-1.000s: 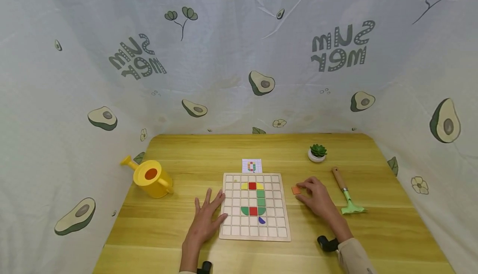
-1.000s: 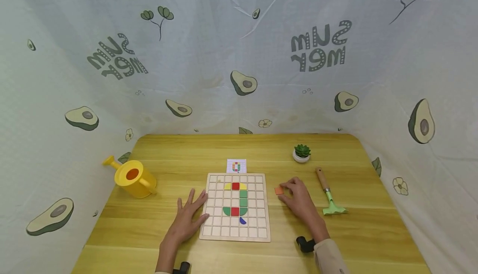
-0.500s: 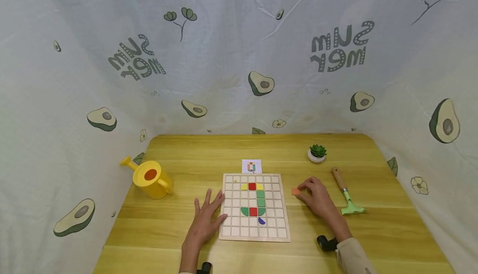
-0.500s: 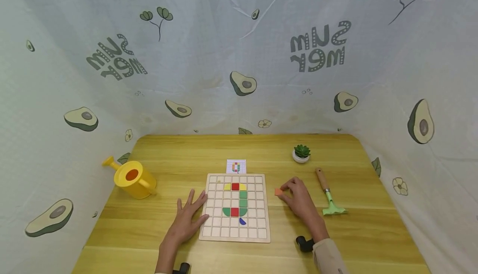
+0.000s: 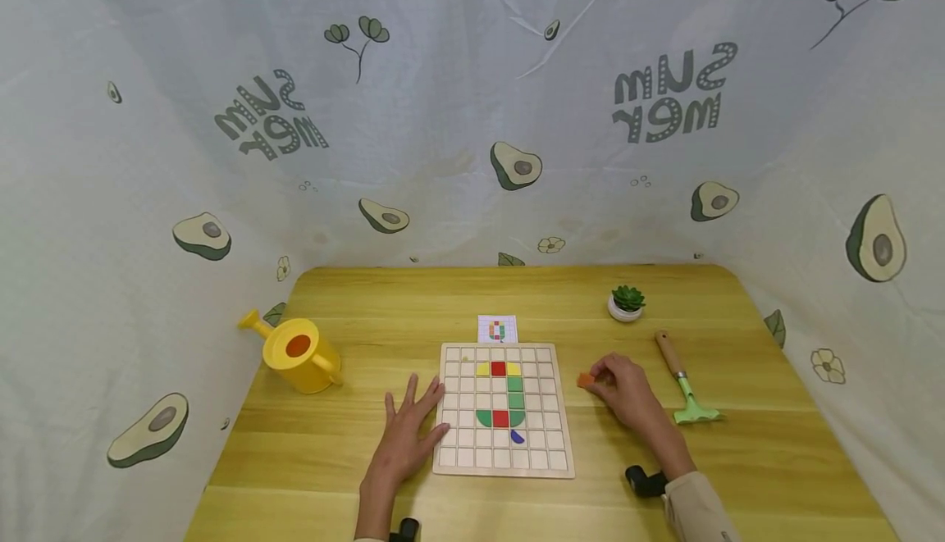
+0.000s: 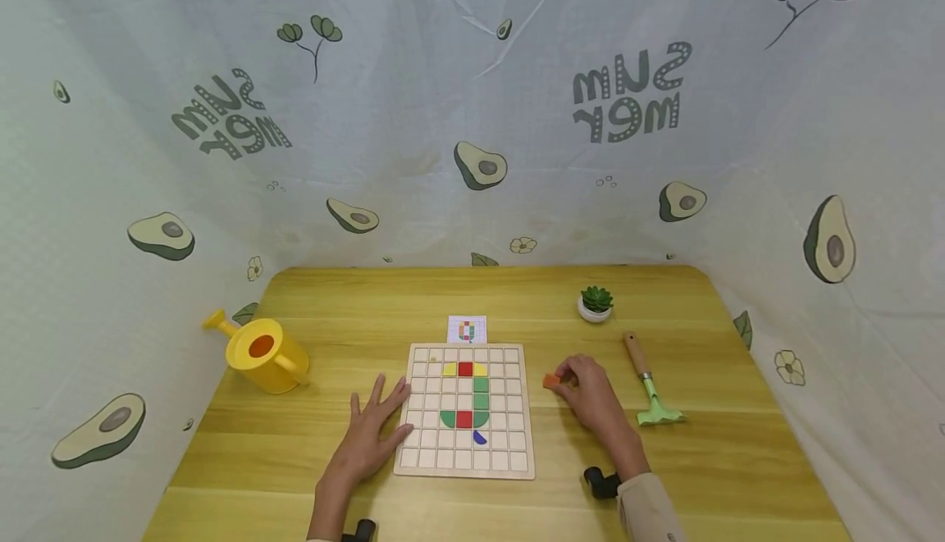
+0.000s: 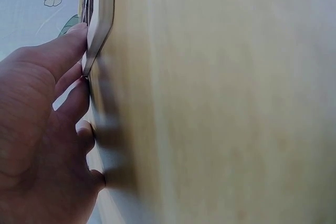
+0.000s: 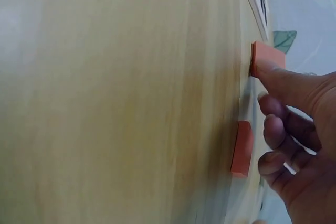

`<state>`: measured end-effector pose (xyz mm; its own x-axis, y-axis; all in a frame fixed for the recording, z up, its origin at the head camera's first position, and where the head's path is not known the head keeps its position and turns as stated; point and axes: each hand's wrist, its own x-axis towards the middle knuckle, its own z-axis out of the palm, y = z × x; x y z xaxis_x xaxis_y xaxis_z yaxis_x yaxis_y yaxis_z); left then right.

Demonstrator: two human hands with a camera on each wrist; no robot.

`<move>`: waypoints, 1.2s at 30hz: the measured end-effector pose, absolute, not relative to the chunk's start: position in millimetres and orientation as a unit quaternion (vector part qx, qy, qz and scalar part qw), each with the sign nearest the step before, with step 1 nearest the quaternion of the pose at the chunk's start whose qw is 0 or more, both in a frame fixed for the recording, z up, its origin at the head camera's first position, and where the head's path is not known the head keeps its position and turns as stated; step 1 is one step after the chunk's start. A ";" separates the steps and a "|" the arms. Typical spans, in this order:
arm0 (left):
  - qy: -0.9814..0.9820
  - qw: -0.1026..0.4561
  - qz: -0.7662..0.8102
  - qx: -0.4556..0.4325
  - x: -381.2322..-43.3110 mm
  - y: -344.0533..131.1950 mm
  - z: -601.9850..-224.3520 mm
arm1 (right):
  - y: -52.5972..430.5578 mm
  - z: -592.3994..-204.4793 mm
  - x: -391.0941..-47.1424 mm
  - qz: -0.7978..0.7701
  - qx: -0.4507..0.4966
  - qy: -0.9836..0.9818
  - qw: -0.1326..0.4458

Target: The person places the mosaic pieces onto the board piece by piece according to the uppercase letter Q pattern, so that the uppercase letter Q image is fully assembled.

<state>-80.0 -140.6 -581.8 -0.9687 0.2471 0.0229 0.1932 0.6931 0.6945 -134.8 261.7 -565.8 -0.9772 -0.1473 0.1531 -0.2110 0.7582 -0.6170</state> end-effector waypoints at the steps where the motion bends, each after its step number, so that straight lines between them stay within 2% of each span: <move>1: 0.920 0.035 0.372 0.120 -80.0 -140.5 -581.8 | 261.7 -565.6 -134.6 0.336 0.093 -0.936 0.049; 17: 0.919 0.032 0.374 0.123 -81.1 -140.5 -583.8 | 255.6 -551.9 -128.5 0.396 0.101 -0.908 0.094; 21: 0.920 0.030 0.372 0.122 -81.1 -140.2 -584.6 | 243.3 -546.9 -130.1 0.418 0.103 -0.899 0.082; 29: 0.921 0.029 0.370 0.121 -80.1 -139.8 -583.3 | 209.0 -542.3 -134.7 0.459 0.094 -0.883 0.012; 36: 0.920 0.027 0.371 0.125 -79.7 -140.6 -582.4 | 179.2 -548.2 -138.6 0.478 0.120 -0.870 -0.010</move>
